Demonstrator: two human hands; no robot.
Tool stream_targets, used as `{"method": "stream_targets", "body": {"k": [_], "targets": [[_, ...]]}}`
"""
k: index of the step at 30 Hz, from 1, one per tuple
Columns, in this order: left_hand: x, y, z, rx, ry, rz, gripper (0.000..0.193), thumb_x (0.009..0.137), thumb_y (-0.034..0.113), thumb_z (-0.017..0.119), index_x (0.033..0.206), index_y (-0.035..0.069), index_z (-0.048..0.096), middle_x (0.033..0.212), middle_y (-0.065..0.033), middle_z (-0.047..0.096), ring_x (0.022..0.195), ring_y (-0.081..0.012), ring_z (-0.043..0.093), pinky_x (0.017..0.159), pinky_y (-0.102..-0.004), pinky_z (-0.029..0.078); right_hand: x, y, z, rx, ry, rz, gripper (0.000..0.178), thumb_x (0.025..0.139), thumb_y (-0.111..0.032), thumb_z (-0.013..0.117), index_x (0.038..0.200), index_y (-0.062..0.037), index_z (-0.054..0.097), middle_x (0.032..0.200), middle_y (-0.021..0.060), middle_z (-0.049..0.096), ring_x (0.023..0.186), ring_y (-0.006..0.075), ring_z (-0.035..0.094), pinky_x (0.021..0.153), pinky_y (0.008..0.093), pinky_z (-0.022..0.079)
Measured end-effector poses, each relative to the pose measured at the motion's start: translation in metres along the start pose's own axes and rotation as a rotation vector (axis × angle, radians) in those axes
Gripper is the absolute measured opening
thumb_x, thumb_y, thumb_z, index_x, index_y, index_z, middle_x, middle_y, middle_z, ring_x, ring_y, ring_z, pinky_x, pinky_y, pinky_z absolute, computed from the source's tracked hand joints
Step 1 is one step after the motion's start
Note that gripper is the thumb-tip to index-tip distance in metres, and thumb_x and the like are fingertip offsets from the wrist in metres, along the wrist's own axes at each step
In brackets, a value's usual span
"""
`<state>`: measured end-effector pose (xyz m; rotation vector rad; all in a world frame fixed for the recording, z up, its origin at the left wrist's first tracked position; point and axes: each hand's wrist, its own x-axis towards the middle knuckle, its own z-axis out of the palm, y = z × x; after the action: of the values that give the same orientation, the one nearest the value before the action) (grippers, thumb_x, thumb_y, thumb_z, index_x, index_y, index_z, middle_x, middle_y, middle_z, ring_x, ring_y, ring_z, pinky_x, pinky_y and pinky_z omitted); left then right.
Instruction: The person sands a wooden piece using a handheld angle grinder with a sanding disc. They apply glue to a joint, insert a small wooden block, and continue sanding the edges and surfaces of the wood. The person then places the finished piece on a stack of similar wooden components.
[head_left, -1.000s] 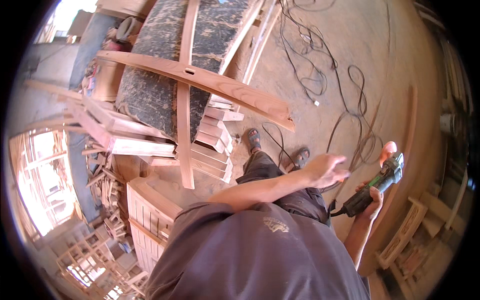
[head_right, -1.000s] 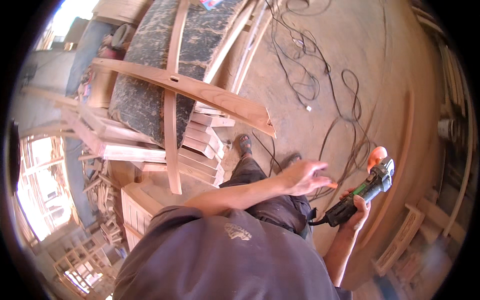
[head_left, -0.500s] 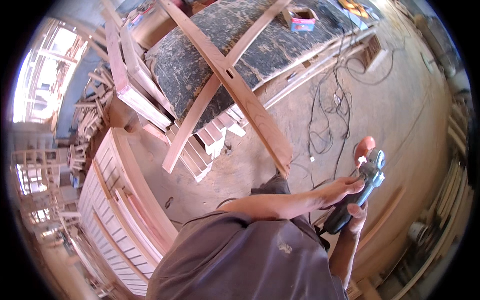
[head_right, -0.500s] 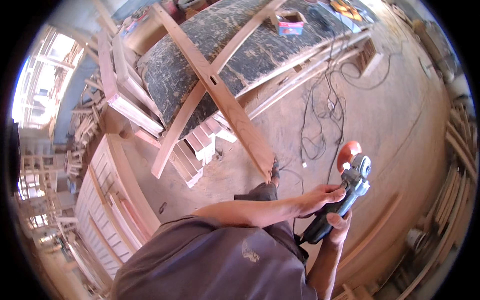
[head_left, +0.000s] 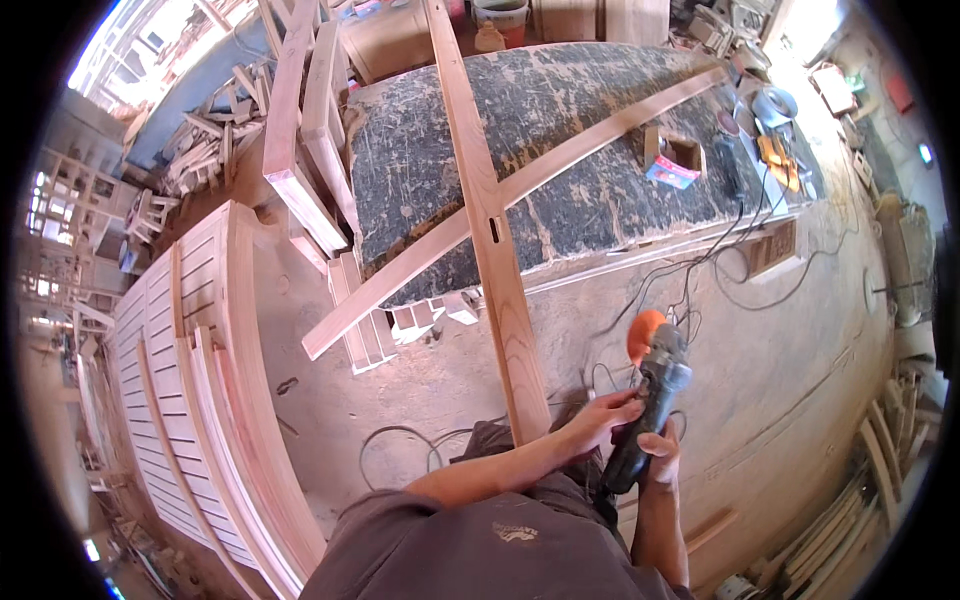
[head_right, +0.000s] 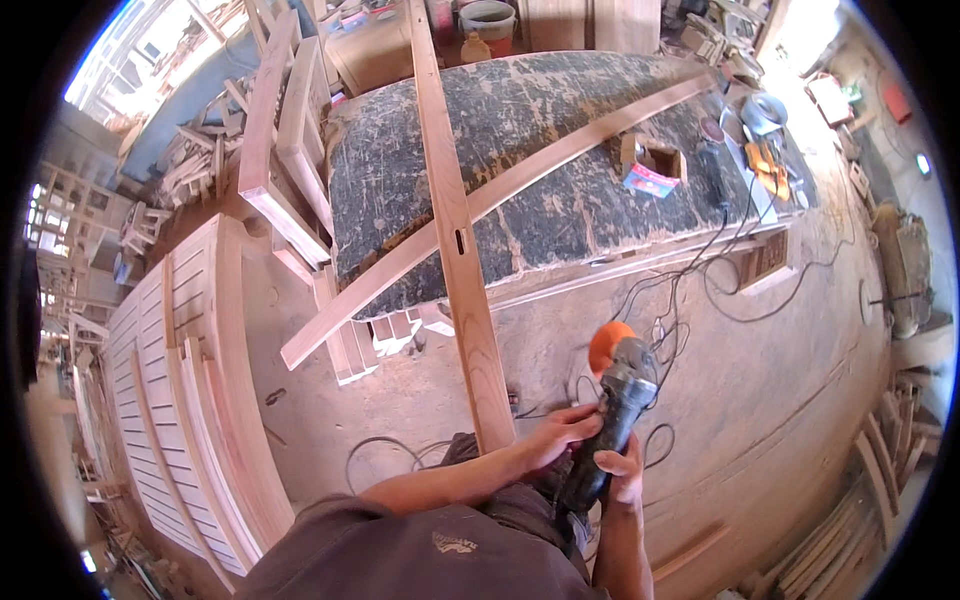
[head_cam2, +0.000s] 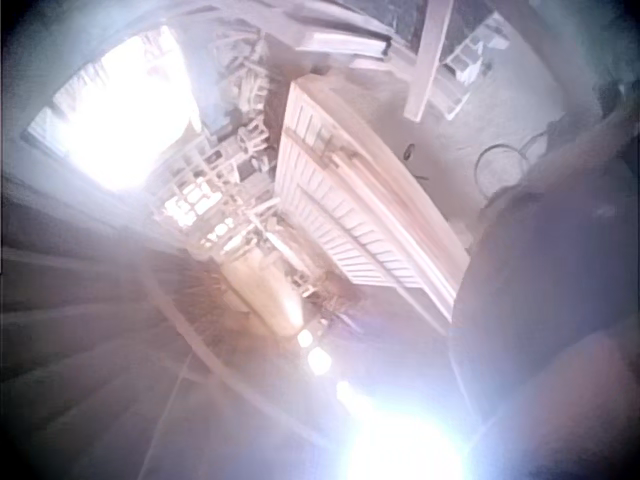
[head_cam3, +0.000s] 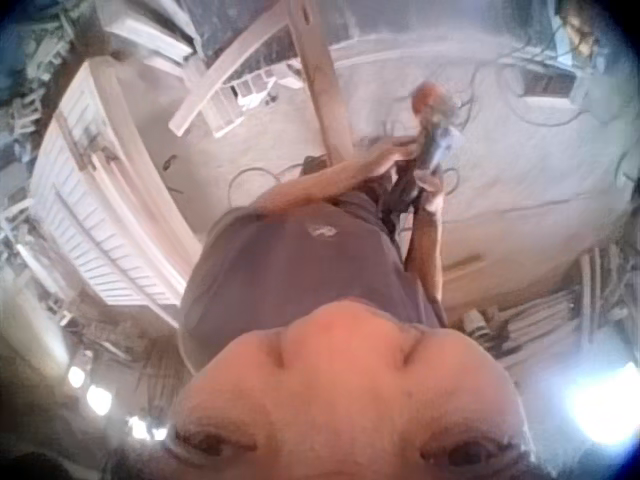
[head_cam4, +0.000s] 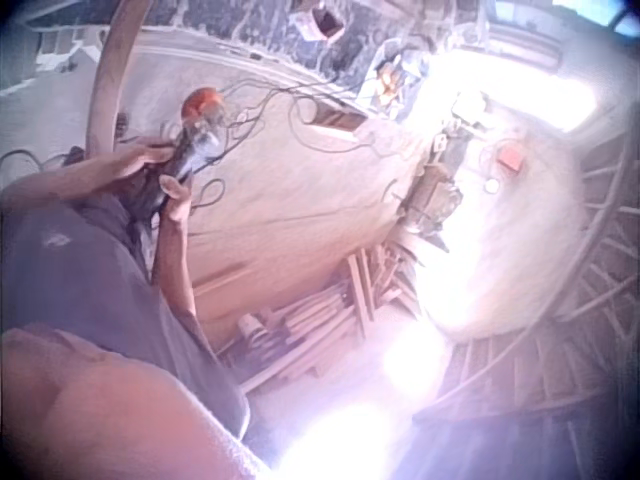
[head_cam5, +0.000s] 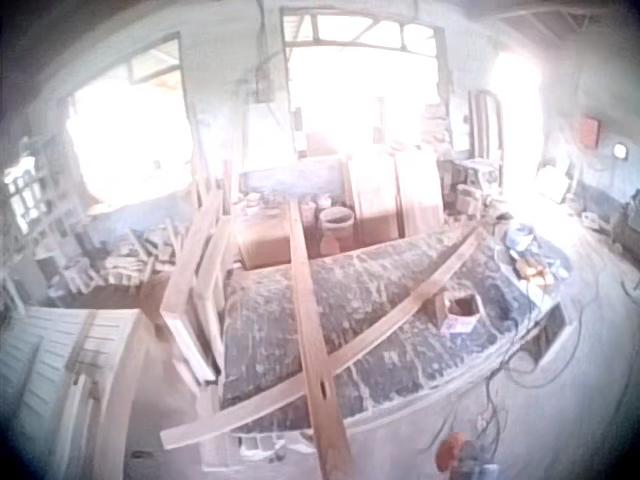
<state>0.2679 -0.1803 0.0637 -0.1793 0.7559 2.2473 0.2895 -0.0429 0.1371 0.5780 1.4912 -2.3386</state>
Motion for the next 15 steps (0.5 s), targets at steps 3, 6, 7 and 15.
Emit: {"method": "stream_targets", "body": {"k": [3, 6, 7, 15], "targets": [[-0.003, -0.002, -0.036, 0.218, 0.238, 0.162, 0.046, 0.104, 0.025, 0.066, 0.142, 0.001, 0.057, 0.129, -0.0056, 0.067, 0.115, -0.0113, 0.062, 0.098, -0.0306, 0.050, 0.050, -0.025, 0.009, -0.039, -0.126, 0.062, 0.067, 0.061, -0.030, 0.081, 0.116, 0.0063, 0.063, 0.094, 0.0140, 0.071, 0.079, 0.0247, 0.071, 0.075, 0.0366, 0.059], [-0.038, 0.024, -0.038, 0.827, 0.647, 0.343, 0.044, 0.096, 0.017, 0.072, 0.135, -0.002, 0.062, 0.128, -0.0131, 0.067, 0.114, -0.0216, 0.064, 0.101, -0.0369, 0.050, 0.104, -0.051, 0.028, -0.119, -0.214, 0.088, 0.068, 0.062, -0.025, 0.080, 0.120, 0.0045, 0.061, 0.096, 0.0133, 0.070, 0.081, 0.0243, 0.069, 0.078, 0.0369, 0.058], [-0.048, 0.030, -0.041, 0.994, 0.757, 0.412, 0.049, 0.092, 0.017, 0.074, 0.134, -0.004, 0.060, 0.126, -0.0192, 0.065, 0.117, -0.0315, 0.061, 0.104, -0.0415, 0.047, 0.129, -0.054, 0.024, -0.239, -0.222, 0.052, 0.067, 0.062, -0.023, 0.080, 0.121, 0.0034, 0.061, 0.097, 0.0127, 0.069, 0.081, 0.0234, 0.069, 0.078, 0.0363, 0.057], [-0.060, -0.025, -0.077, 1.206, 1.581, 0.491, 0.110, 0.074, 0.036, 0.090, 0.154, -0.009, 0.029, 0.144, -0.0322, 0.046, 0.132, -0.0475, 0.046, 0.111, -0.0536, 0.038, 0.330, -0.085, 0.030, -1.061, -0.313, -0.303, 0.064, 0.068, -0.019, 0.082, 0.125, -0.0006, 0.059, 0.103, 0.0119, 0.069, 0.094, 0.0224, 0.068, 0.085, 0.0366, 0.054]]}}
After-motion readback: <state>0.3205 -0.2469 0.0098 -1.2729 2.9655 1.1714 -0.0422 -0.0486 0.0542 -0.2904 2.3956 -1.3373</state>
